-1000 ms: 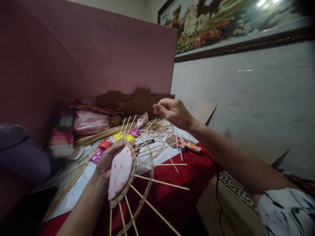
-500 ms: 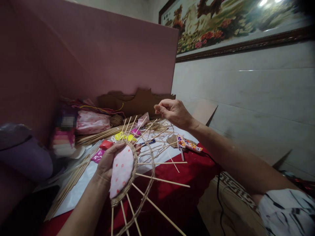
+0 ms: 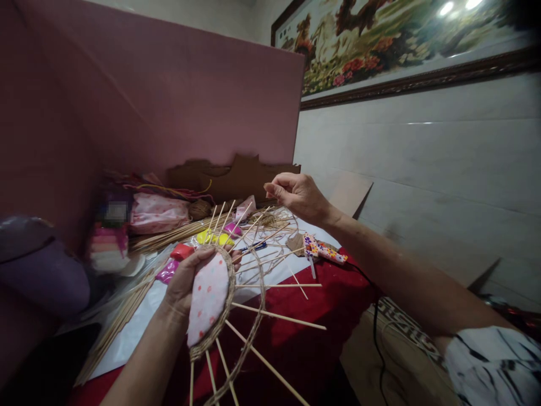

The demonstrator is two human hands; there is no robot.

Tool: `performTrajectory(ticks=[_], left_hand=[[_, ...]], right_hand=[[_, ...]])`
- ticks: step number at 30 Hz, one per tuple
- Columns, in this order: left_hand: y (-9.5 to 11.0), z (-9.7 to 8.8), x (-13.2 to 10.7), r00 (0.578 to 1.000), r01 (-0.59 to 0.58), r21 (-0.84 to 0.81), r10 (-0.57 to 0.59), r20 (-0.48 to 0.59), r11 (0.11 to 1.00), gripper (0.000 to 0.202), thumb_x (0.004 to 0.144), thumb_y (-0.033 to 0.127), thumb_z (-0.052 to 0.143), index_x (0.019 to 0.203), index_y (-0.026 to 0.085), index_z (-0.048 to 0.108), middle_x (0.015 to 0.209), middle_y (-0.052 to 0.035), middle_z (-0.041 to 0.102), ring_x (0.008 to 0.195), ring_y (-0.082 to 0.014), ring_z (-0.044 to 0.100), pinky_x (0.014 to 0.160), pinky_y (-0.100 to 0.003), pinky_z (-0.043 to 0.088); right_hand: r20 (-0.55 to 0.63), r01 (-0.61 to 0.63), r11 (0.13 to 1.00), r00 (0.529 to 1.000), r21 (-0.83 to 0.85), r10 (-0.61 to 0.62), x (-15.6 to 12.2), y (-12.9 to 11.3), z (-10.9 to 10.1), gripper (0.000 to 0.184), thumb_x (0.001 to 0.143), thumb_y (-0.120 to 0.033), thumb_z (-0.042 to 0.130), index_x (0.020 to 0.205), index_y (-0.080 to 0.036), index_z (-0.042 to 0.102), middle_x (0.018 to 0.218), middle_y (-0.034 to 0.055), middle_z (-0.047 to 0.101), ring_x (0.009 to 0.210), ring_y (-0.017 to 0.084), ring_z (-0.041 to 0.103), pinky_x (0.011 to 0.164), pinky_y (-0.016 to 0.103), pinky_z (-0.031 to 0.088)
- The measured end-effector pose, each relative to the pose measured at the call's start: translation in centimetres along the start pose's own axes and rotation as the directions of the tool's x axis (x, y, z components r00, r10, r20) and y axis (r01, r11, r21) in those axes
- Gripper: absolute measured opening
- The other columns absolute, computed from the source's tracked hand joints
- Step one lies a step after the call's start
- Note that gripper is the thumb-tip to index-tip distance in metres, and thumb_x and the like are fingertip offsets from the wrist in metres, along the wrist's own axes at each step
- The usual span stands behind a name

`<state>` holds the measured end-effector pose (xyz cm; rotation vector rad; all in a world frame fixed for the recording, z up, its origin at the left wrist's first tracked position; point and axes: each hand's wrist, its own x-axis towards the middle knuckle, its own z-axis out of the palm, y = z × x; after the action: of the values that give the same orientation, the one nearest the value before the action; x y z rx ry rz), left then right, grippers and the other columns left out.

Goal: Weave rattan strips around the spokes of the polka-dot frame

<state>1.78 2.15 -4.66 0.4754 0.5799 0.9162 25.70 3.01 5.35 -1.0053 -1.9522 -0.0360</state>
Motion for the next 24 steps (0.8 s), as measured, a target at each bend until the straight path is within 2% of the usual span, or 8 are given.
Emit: performTrajectory(ticks=[9, 17, 24], left_hand=[[0.0, -0.2, 0.0, 0.998, -0.026, 0.013, 0.025, 0.053, 1.0, 0.024, 0.077, 0.008, 0.043, 0.089, 0.004, 0.064, 0.079, -0.0183, 0.072, 0.079, -0.0285, 0.068, 0.07, -0.039, 0.056], [-0.1, -0.6, -0.1, 0.996, 0.001, 0.012, -0.002, 0.088, 1.0, 0.028, 0.077, 0.009, 0.044, 0.098, 0.005, 0.063, 0.077, -0.0159, 0.072, 0.082, -0.0285, 0.068, 0.074, -0.04, 0.055], [0.0, -0.5, -0.3, 0.992, -0.009, 0.049, 0.003, 0.13, 0.999, 0.025, 0.077, 0.01, 0.044, 0.088, 0.004, 0.066, 0.078, -0.0182, 0.072, 0.083, -0.0292, 0.067, 0.073, -0.042, 0.055]], right_hand=[[-0.002, 0.0, 0.999, 1.0, 0.032, 0.0, -0.1, -0.5, -0.2, 0.047, 0.084, -0.053, 0.043, 0.066, -0.014, 0.062, 0.066, 0.0039, 0.06, 0.057, 0.01, 0.049, 0.055, 0.025, 0.036], [-0.008, 0.018, 0.999, 1.0, 0.03, -0.018, -0.7, -0.9, -0.3, 0.045, 0.085, -0.051, 0.043, 0.066, -0.014, 0.06, 0.065, 0.0025, 0.057, 0.058, 0.01, 0.048, 0.056, 0.025, 0.035], [-0.004, 0.025, 0.999, 1.0, 0.031, -0.025, -0.9, -1.2, -0.5, 0.043, 0.084, -0.05, 0.046, 0.067, -0.013, 0.061, 0.066, 0.002, 0.056, 0.059, 0.01, 0.046, 0.056, 0.024, 0.035]])
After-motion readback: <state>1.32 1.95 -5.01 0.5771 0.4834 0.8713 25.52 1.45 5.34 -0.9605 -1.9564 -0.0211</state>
